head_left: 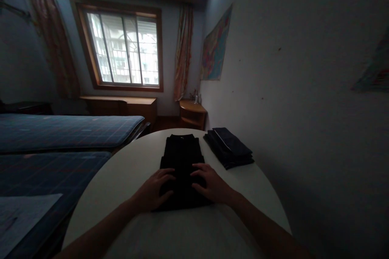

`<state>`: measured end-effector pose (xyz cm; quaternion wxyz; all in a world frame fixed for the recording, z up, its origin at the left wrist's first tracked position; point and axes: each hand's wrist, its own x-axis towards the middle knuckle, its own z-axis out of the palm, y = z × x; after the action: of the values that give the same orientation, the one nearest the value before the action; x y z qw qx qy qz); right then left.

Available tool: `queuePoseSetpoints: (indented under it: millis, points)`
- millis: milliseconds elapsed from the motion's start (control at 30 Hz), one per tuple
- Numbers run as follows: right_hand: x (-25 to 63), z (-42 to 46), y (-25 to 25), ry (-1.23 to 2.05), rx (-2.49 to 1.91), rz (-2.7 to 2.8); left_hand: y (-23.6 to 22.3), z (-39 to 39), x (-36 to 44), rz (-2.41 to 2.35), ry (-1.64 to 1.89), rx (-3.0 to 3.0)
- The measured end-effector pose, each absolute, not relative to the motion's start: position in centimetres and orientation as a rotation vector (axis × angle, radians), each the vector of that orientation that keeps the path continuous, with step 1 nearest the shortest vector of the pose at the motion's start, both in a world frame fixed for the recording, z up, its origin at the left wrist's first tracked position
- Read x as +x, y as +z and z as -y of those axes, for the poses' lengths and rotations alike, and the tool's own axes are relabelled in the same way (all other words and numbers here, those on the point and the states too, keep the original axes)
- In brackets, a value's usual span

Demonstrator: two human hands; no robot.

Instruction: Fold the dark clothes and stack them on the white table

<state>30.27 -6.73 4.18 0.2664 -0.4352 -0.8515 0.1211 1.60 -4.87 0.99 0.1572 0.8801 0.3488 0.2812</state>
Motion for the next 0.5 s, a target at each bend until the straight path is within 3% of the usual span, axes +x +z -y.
queuePoseSetpoints:
  millis: [100,300,500]
  points:
    - [30.3,10.3,4.2,0.306,-1.019,2.552,1.6,8.0,0.7,-0.862,0.507,2.717]
    - [29.8,11.2,2.0,-0.102,-1.228,2.729,1.7,9.2,1.1,-1.067,0.228,2.976]
    - [29.8,12.8,2.7,-0.095,-1.264,2.784,2.5,11.1,1.5,-1.090,0.264,2.980]
